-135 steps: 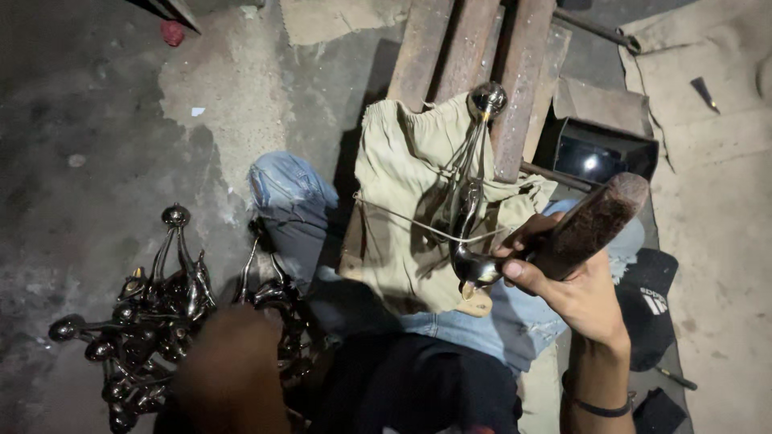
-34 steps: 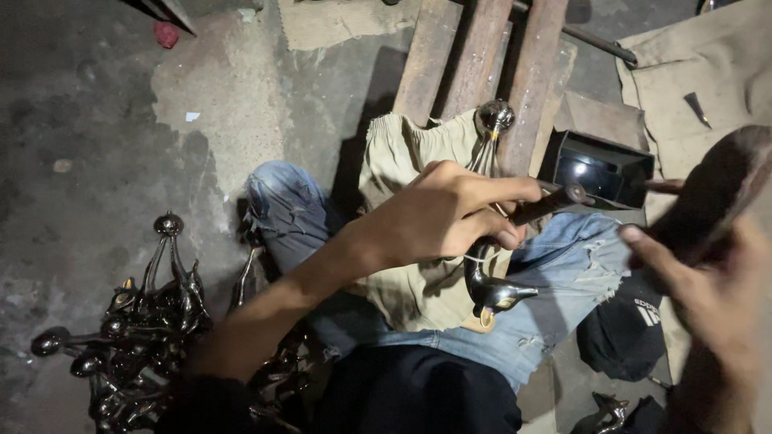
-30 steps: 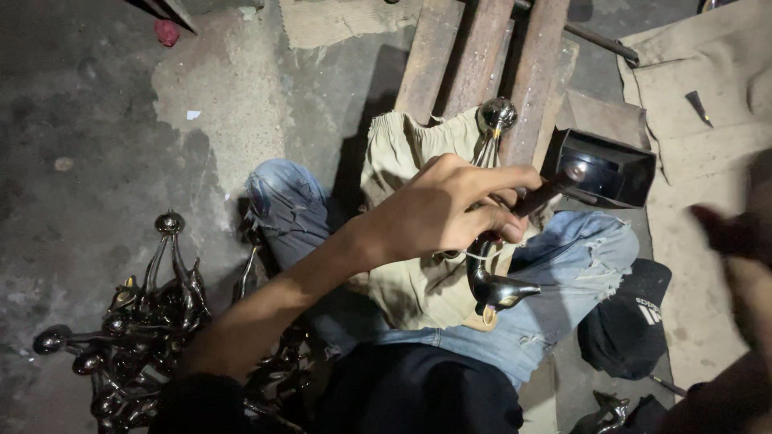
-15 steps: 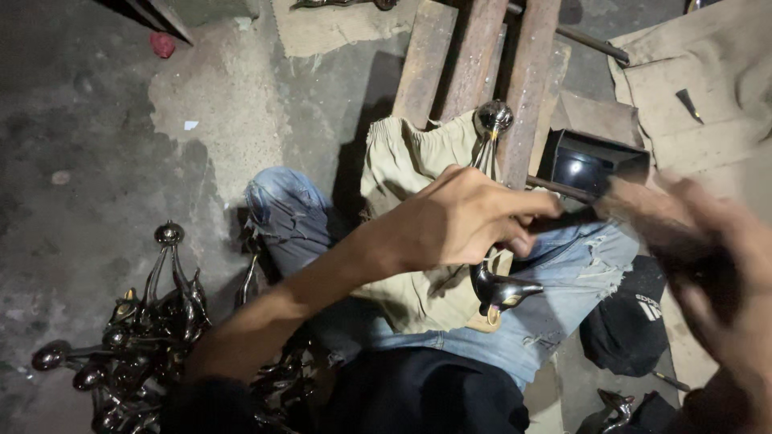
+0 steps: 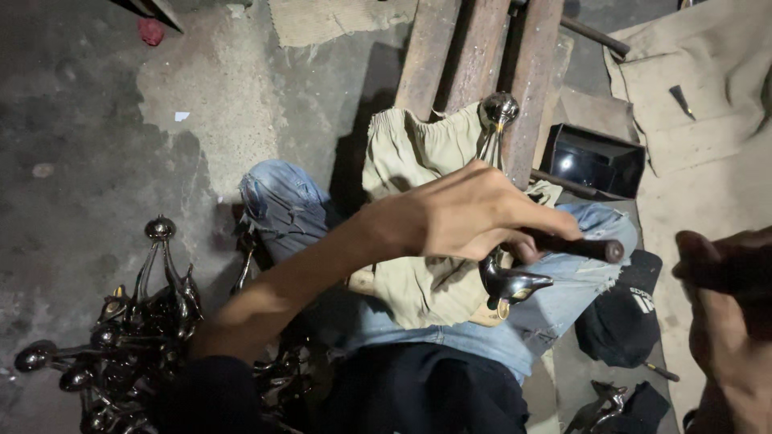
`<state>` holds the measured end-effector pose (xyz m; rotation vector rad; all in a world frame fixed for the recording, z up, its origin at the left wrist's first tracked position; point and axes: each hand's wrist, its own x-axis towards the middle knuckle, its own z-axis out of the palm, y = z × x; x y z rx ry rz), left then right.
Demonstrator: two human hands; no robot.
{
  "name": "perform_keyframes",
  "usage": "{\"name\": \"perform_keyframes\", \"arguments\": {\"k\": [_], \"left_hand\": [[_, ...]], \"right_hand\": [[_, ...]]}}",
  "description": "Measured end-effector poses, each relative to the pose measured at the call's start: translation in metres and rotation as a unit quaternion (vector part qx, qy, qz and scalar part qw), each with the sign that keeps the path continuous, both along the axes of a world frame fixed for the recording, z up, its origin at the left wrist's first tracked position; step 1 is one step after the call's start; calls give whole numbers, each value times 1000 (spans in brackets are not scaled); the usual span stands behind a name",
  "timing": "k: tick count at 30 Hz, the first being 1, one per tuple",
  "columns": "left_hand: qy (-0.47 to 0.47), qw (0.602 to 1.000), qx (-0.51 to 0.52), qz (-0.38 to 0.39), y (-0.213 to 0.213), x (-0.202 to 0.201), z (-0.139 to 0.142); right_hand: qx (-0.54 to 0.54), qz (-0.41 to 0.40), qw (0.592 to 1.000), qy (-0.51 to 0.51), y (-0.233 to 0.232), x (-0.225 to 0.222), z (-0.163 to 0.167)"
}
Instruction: The person sits on the floor and repeatedly hammers a small metal decorative piece held in a clamp. They adjust the piece's orientation between strikes and continue shaping it with a hammer.
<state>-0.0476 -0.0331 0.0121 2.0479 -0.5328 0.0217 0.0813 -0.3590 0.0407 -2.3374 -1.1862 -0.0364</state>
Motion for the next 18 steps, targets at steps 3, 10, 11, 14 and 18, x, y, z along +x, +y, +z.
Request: {"name": "perform_keyframes", "arguments": {"k": [3,10,11,14,18], "left_hand": [[66,997,34,1,1,-1,2],[-67,989,-136,-2,2,-2,-21],[-60,986,-153,-8,2,-3,-24],[-137,977,-161,15,3,-5,-32],[-132,974,-172,58,-2,-12,-39]], "right_hand": [[-72,4,996,-52,1,-1,6],[-34,-50,998,31,4,-2,9],[-35,-45,998,33,5,-1,7],[-33,-43,997,48,7,7,7],[-42,-42,996,63,10,19,7]]}}
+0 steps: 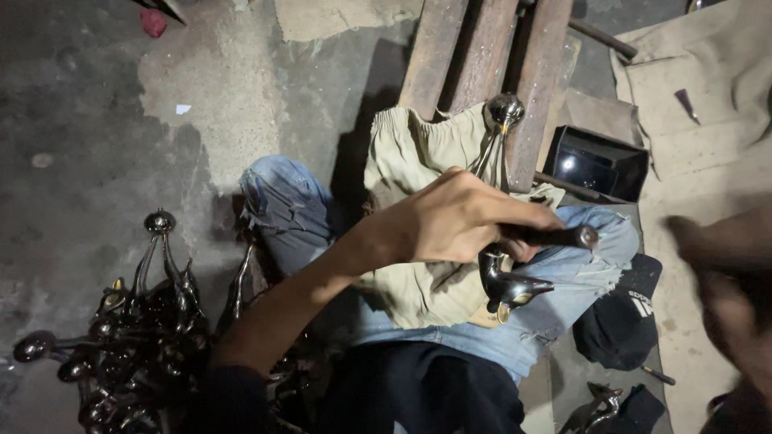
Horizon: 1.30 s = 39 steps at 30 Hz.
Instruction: The person sits on the floor and repeatedly hammers a small metal decorative piece held in a clamp. They adjust the piece's orientation between strikes and continue shaping it with a hammer.
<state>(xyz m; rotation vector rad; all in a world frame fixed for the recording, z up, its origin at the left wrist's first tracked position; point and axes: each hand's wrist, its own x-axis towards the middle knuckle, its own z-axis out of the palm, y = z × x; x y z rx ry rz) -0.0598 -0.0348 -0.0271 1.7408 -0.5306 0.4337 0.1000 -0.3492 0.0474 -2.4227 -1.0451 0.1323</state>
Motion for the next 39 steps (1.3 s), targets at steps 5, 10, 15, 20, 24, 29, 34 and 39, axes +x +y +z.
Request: {"name": "perform_keyframes", "arguments": {"k": [5,10,15,20,24,29,34,39], "left_hand": [[-4,998,-39,55,-5,-3,-6],[40,995,-31,88,-10,-9,-7],[48,989,-33,137,-15,-13,-5],[88,978,-40,185,-22,-17,4],[113,964,-112,214,-29,-21,20],[178,962,-93,187,-33,-22,33],[222,961,11,165,-31,-6,34],[184,971,61,140,-30,-3,41]], "right_hand": [[-27,29,999,18,7,18,0],[-81,99,990,67,36,46,-1],[-213,153,965,28,69,73,23],[-215,197,956,5,103,62,47],[-238,236,942,-13,116,49,59],[-50,226,970,73,105,42,49],[41,146,976,158,74,44,19],[114,53,974,188,36,48,-2]]}}
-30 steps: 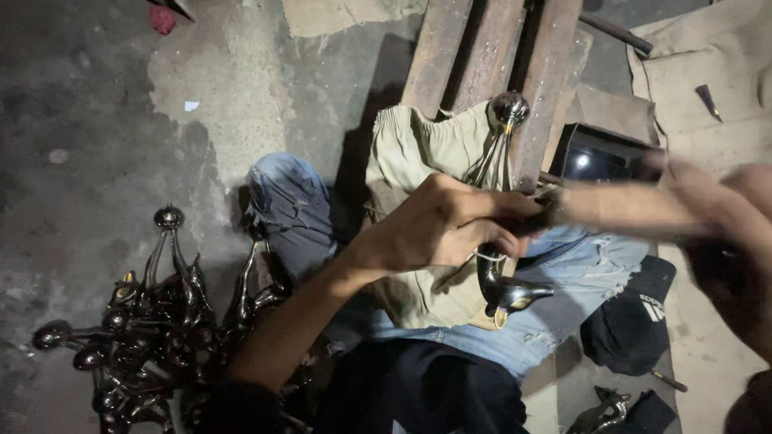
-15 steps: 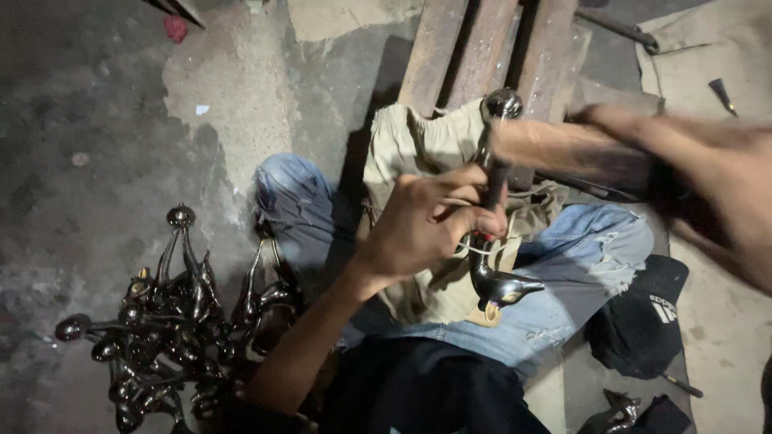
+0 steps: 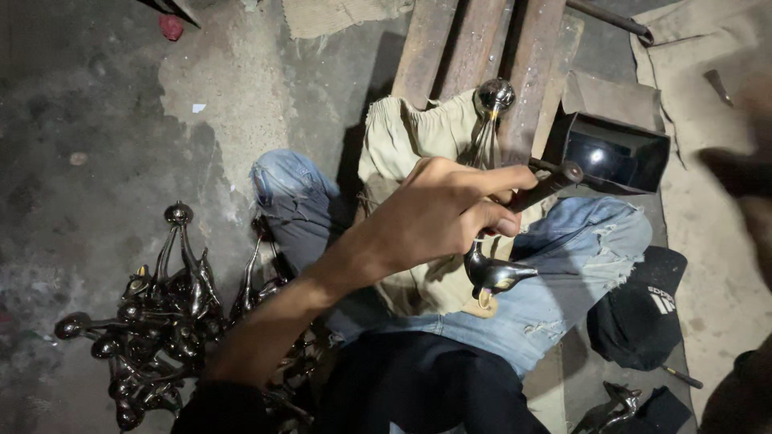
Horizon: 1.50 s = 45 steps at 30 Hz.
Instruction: The person sits on the floor and repeatedly hammers a small metal decorative piece held in a clamp. They adjust the piece's orientation between strikes and continue shaping it with a hammer.
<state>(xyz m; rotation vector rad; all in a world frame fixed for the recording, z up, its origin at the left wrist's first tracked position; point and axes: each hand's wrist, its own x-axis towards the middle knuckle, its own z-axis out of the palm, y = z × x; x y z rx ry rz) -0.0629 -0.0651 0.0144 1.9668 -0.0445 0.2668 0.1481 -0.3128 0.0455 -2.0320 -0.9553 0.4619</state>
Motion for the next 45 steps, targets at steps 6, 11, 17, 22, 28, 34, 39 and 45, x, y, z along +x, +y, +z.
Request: {"name": "perform_keyframes", "arguments": {"k": [6,11,17,22,28,34,39,45], "left_hand": [[72,997,-25,-4,2,-1,11],[28,998,-62,0,0,-1,9],[-36,999,22,-15,-2,2,4],[1,998,33,-54,-1,2,-1],[-19,993,36,-107,5,0,-2],[-34,990,31,-130,8,-3,-5],[-179,982,-43,-28,15,-18,-13],[-12,989,-105,102,17,-57,-17]], "right_hand": [[123,-53,987,89,-23,-3,-21],[-163,-102,973,126,-15,6,-24],[-86,-300,941,133,-11,-20,-4],[-108,-81,986,-95,-21,-35,6],[-74,-83,991,-80,-44,-47,-5],[-89,-7,950,-301,-47,-60,-4],[-6,30,983,-181,-17,-86,-9],[102,-2,985,141,11,-125,-12]]}}
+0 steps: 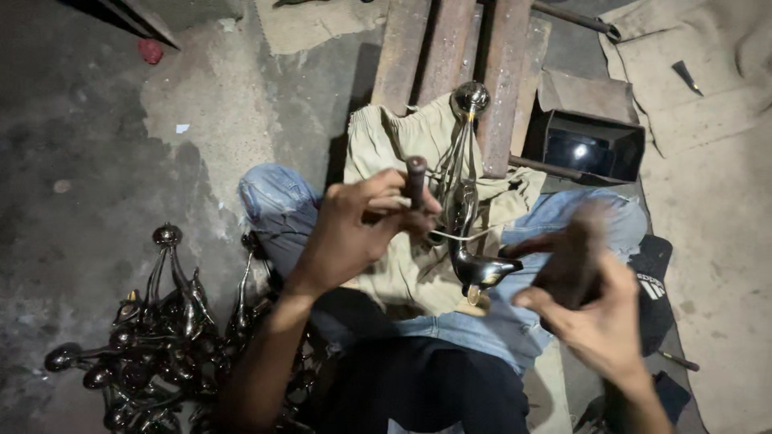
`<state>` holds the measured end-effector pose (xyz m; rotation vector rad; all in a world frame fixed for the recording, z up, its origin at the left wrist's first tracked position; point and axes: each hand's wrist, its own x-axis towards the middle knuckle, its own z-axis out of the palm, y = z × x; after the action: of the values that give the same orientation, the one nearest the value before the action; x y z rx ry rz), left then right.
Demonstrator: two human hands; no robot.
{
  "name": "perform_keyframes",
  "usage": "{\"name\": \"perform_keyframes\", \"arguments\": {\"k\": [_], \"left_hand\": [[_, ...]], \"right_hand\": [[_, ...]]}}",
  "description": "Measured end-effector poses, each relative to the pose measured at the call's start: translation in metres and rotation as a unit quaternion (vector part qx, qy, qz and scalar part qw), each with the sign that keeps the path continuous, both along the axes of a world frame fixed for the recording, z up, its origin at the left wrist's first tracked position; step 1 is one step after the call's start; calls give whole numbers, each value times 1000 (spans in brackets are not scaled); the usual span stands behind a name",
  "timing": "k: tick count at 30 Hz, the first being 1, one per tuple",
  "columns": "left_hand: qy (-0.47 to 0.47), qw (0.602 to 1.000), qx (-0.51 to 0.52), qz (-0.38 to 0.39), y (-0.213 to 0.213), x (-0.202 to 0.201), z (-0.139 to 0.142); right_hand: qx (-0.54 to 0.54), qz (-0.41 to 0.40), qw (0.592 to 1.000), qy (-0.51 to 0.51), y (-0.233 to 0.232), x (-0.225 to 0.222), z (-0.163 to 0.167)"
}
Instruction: The person sits on the floor and repeatedly hammers a small metal decorative piece held in a clamp. They adjust the piece's orientation between strikes and continue shaping it with a hammer.
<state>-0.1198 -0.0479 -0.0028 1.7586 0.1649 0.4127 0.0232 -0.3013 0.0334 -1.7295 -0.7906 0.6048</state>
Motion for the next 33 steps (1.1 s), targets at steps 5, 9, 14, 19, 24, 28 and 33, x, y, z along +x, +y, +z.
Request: {"name": "perform_keyframes", "arguments": {"k": [5,9,14,19,24,28,33], "left_hand": [[266,963,19,-23,-7,-17,-2],[19,996,74,-46,-26,-37,-3],[291,956,33,-25,-25,-48,2],[93,984,112,102,-21,-27,3],[-106,981,-159,18,-4,8,-17],[-171,944,-278,-44,-1,28,-32],[-149,931,-328,-61,-2,30,-37]], "right_hand": [[-148,-81,986,-3,11,-11,-6],[-129,-89,987,23,12,-9,-8],[-71,-50,996,9,14,-8,-15],[-20,4,1000,14,10,6,-28],[-13,-130,991,2,3,30,-46],[28,-153,988,-23,2,50,-52],[18,-57,996,-66,-5,81,-44]]}}
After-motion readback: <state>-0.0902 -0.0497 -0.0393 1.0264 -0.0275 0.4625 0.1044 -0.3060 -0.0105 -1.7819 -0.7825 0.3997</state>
